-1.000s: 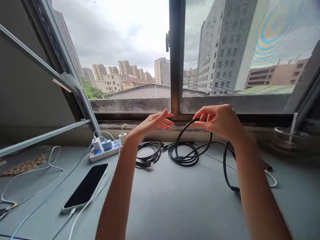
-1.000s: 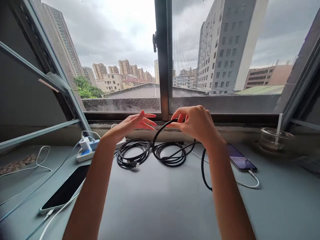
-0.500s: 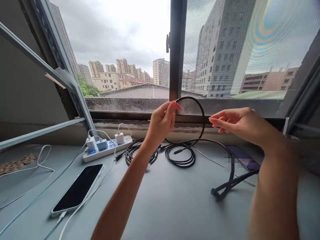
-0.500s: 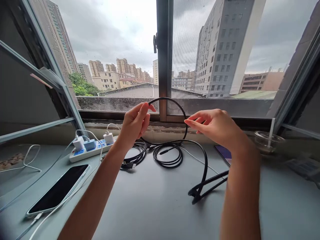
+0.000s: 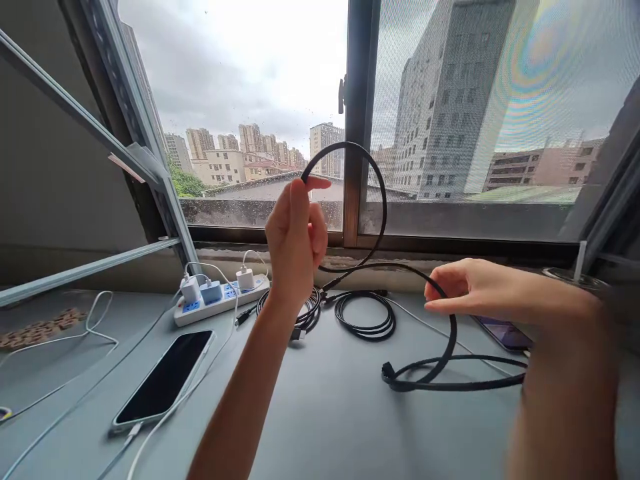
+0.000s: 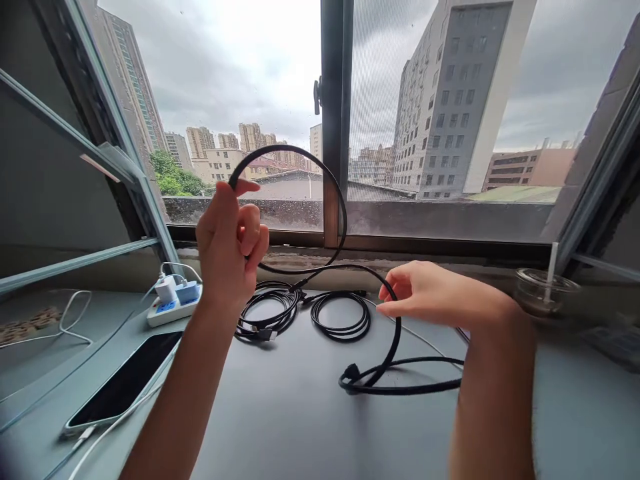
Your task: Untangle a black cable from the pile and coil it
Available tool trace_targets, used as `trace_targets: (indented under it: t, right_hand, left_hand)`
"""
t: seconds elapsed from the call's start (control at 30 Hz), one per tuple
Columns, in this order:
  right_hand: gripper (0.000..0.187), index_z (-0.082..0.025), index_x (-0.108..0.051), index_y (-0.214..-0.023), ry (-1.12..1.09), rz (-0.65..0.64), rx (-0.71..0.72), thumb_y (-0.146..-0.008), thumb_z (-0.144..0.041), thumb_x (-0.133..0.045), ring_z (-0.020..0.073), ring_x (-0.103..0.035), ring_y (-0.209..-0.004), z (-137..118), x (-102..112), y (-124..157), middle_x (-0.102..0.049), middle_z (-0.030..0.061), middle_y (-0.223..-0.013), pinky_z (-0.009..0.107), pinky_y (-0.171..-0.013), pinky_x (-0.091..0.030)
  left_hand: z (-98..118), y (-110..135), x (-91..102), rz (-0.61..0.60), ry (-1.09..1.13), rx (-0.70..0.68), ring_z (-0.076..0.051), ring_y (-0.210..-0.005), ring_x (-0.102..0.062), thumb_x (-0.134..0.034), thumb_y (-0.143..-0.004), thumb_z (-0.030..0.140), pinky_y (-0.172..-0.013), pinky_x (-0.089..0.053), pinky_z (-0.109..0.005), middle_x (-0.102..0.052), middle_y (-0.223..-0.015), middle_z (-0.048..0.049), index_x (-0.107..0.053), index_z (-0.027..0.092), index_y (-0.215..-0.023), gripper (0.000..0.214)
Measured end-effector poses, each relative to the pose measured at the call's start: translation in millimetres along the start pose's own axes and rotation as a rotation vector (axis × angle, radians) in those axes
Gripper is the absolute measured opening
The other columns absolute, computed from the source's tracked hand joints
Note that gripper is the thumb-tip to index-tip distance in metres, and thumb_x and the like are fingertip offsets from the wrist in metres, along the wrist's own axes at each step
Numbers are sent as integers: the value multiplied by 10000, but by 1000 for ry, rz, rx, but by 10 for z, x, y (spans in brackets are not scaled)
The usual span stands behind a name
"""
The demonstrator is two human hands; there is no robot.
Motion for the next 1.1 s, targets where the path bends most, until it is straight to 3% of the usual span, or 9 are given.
trace_targets:
  t: [0.1, 0.23, 0.43, 0.63, 0.77, 0.87, 0.97, 1.1]
  right_hand:
    - [255, -192, -573, -834, -71, 27, 104, -811, -445, -560, 147, -521, -719, -1, 48, 23, -578, 12, -790, 246, -615, -409]
    - [376, -213, -603, -984, -104, 292, 233, -854, -545, -484, 188, -619, -823, -70, 114, 93, -643, 52, -964, 315, -760, -474]
    - [361, -237, -626, -910, -146, 672, 303, -862, -552, -455, 119, -619, -592, -204, 130, 93, -655, 3, -922, 265, -551, -467]
    - [280, -227, -613, -938, -275, 811, 331, -869, -462, -479, 85, -589, -488, -310, 125, 57, -674, 2, -912, 247, -473, -425]
    - [258, -248, -681, -963, -338, 942, 400, -874, -413, -503, 70, -555, -419, -345, 115, 92, -676, -8, -817, 231, -420, -395]
    - [250, -262, -722, -950, -384, 1006, 428, -871, -407, -534, 62, -521, -384, -333, 122, 148, -682, -5, -762, 222, -390, -395]
    - [238, -274, -735, -945, -365, 1020, 395, -865, -413, -560, 52, -504, -387, -301, 135, 190, -672, -12, -704, 204, -385, -401]
    - [199, -211, -747, -768, -333, 1051, 397, -818, -368, -637, 53, -492, -388, -304, 126, 186, -631, -13, -598, 210, -409, -425]
  left_hand:
    - [73, -27, 51, 4, 42, -35, -47, -274, -177, -519, -876, 477, -275, -100, -246, -277, -381, 85, -653, 234, -832, 282]
    - [110, -61, 130, -17, 59, -5, -52, -265, -206, -529, -863, 496, -285, -123, -252, -269, -370, 89, -619, 232, -799, 286]
    - [110, -92, 164, -48, 9, 45, -58, -283, -256, -584, -819, 518, -309, -198, -242, -262, -358, 88, -528, 223, -688, 327]
    - [219, -126, 171, -155, -135, 142, -111, -444, -484, -538, -831, 536, -483, -460, -255, -375, -391, 27, -522, 209, -555, 428]
    - [215, -147, 231, -224, -231, 162, -164, -639, -593, -415, -871, 577, -613, -510, -294, -466, -471, -29, -559, 198, -511, 543]
    - [193, -134, 278, -258, -375, 74, -160, -738, -589, -418, -882, 561, -677, -496, -292, -556, -624, -49, -667, 202, -649, 495]
    - [196, -111, 308, -294, -582, -112, -154, -819, -555, -470, -874, 529, -741, -476, -299, -558, -766, -52, -721, 221, -767, 411]
    - [221, -79, 279, -303, -658, -261, -193, -1025, -545, -579, -845, 408, -759, -503, -313, -566, -1024, -62, -741, 271, -827, 212]
Point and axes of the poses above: each hand's wrist, its own y-axis away from the middle knuckle, its own x-axis out of the back of the hand, z = x × y, the point moved 1 cm from there along -y, towards the middle knuckle
